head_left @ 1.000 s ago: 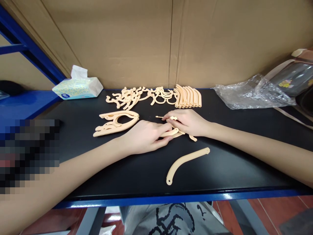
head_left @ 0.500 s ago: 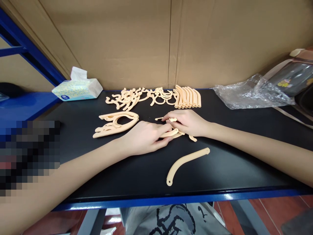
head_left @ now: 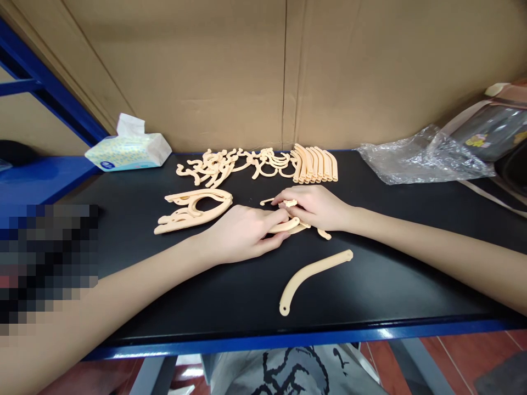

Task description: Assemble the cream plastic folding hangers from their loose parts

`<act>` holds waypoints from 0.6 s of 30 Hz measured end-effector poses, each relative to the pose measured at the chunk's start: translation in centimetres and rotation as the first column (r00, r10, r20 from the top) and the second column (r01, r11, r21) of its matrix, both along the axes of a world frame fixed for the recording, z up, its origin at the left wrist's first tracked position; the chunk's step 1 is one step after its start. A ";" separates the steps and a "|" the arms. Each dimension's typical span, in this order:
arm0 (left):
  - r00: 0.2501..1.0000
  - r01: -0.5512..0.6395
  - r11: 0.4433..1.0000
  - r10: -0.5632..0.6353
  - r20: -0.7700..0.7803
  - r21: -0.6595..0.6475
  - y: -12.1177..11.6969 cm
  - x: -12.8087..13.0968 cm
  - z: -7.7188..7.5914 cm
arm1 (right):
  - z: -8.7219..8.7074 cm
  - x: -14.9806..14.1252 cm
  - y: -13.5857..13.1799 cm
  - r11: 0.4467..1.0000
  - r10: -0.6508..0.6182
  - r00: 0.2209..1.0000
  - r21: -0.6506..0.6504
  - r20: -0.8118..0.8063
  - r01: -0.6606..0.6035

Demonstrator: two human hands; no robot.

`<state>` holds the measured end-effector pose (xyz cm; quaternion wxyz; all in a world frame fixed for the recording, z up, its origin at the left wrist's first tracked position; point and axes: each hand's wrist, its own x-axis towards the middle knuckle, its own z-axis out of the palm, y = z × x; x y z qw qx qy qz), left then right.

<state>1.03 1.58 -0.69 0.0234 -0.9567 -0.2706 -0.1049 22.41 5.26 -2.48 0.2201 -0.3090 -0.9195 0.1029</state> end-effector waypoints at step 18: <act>1.000 0.015 1.000 -0.015 0.003 0.028 -0.1 0.0 0.0 | 0.0 0.0 -0.1 1.000 0.004 1.000 -0.004 0.001 -0.004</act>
